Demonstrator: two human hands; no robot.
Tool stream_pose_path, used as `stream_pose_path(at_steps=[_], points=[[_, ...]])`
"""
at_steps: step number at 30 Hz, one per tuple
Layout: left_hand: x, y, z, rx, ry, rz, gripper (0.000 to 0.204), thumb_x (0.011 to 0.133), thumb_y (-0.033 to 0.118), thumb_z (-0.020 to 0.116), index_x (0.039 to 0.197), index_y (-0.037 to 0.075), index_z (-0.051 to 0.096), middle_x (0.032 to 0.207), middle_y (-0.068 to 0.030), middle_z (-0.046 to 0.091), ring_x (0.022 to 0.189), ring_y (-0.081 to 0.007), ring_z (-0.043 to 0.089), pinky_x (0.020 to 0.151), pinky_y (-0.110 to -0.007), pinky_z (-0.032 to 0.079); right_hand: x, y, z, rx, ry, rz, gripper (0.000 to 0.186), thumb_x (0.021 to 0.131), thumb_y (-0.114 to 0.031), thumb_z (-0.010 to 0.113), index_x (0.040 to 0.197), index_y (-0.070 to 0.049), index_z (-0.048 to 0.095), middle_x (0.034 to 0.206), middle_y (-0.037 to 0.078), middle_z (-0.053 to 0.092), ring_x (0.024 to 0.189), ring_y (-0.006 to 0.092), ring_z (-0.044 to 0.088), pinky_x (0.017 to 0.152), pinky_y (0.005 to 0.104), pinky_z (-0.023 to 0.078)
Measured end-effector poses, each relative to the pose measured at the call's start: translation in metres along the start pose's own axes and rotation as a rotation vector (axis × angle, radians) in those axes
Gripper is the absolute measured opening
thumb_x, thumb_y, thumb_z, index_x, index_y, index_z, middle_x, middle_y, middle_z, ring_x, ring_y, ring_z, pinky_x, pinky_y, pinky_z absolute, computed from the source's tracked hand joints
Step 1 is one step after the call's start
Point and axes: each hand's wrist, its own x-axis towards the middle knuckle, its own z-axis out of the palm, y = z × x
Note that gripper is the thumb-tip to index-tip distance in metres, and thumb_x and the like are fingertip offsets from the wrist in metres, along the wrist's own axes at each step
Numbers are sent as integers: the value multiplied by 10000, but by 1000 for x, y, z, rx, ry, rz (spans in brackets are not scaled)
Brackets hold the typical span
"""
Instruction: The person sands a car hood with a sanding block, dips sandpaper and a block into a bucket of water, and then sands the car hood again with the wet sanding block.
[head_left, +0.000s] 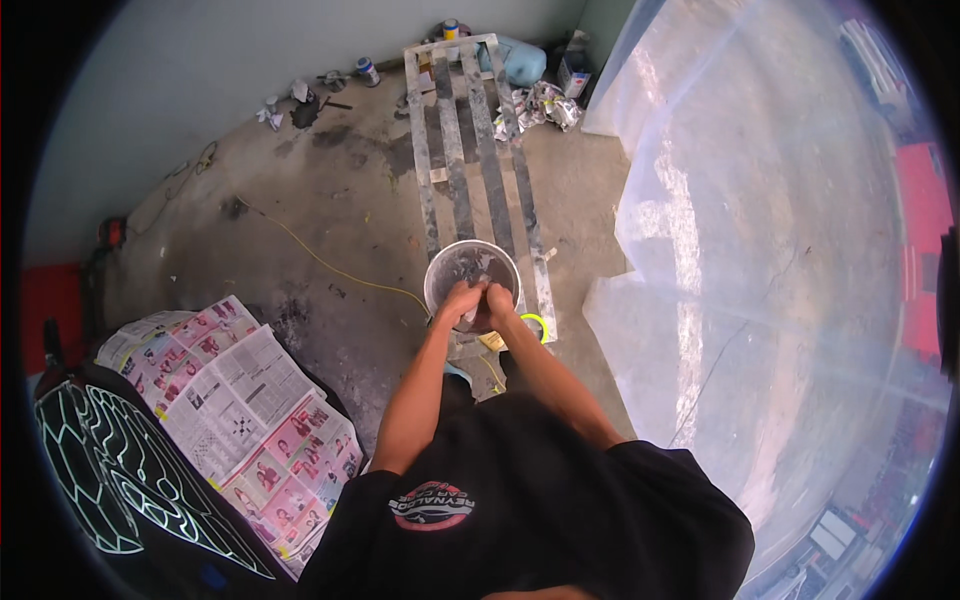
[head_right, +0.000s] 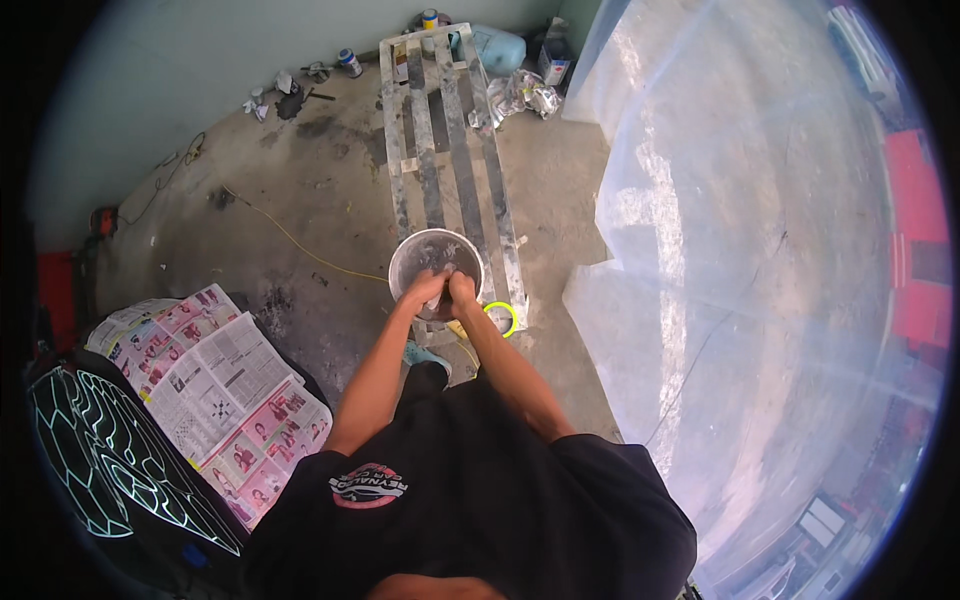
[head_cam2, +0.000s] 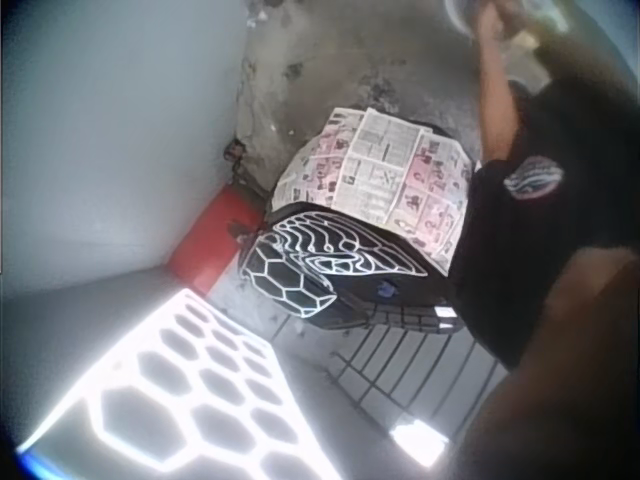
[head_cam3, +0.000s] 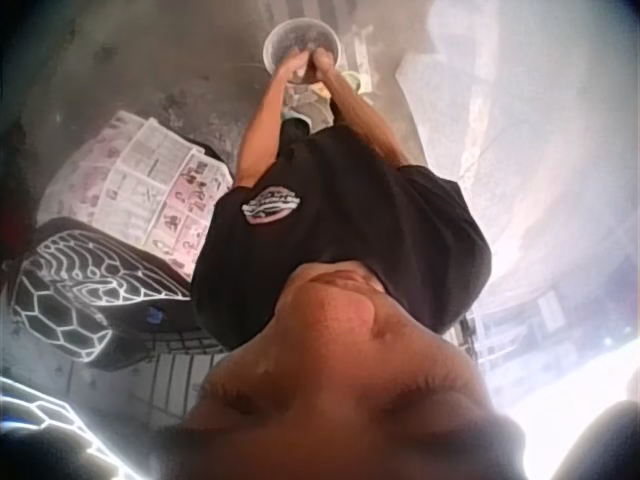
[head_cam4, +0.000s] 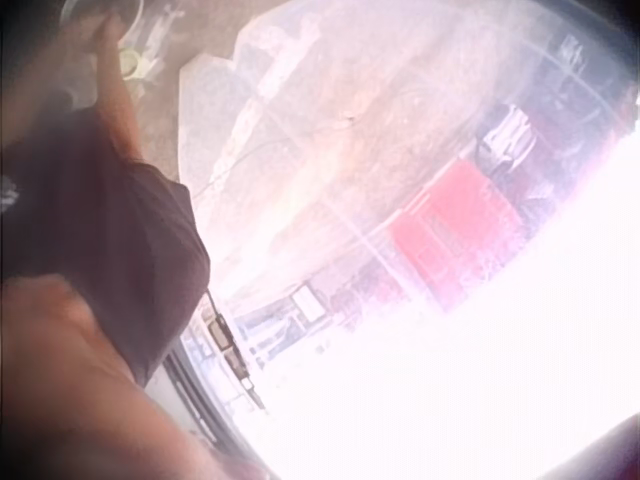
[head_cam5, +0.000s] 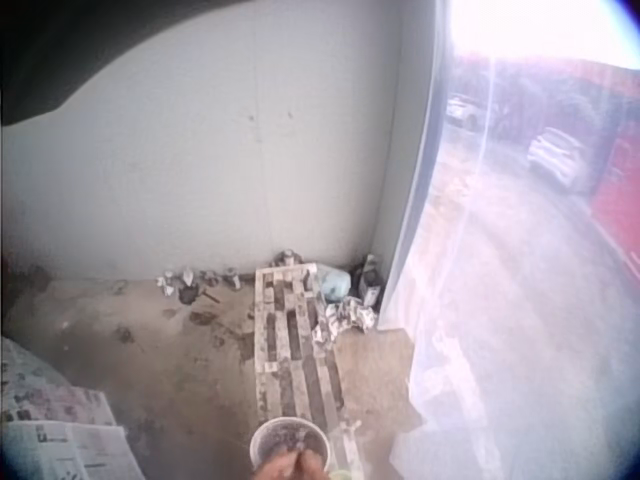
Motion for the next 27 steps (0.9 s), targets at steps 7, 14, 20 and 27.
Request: stream_pose_path(at_steps=[7, 14, 20, 27], points=[[-89, 45, -51, -731, -393, 34, 370, 1066, 414, 558, 1213, 75, 568, 880, -83, 701, 630, -154, 663, 471, -312, 552, -46, -49, -26, 60, -243, -69, 433, 1092, -168, 331, 1470, -5, 465, 1236, 185, 641, 1101, 295, 647, 1038, 467, 510], [-95, 43, -32, -596, -181, 223, 441, 1004, 197, 663, 1389, 33, 522, 1125, -90, 667, 905, -141, 665, 695, -305, 594, -70, -69, -18, 65, -252, 29, 427, 1103, -217, 342, 1444, -25, 513, 1294, 166, 636, 1146, 296, 642, 1061, 475, 499], [-110, 49, -17, -372, 97, 565, 502, 936, 60, 729, 1408, 80, 559, 1121, -69, 662, 961, -153, 654, 846, -288, 537, -83, -66, -9, 45, -202, -19, 422, 1117, -293, 391, 1375, -11, 569, 1236, 159, 660, 1136, 275, 630, 1059, 443, 480], [-121, 54, -14, -319, 149, 516, 563, 927, 22, 726, 1447, 81, 518, 1129, -73, 674, 1019, -147, 651, 862, -301, 541, -85, -60, -8, -15, -233, -45, 436, 1119, -341, 420, 1318, 9, 587, 1254, 148, 652, 1112, 248, 621, 1022, 431, 477]])
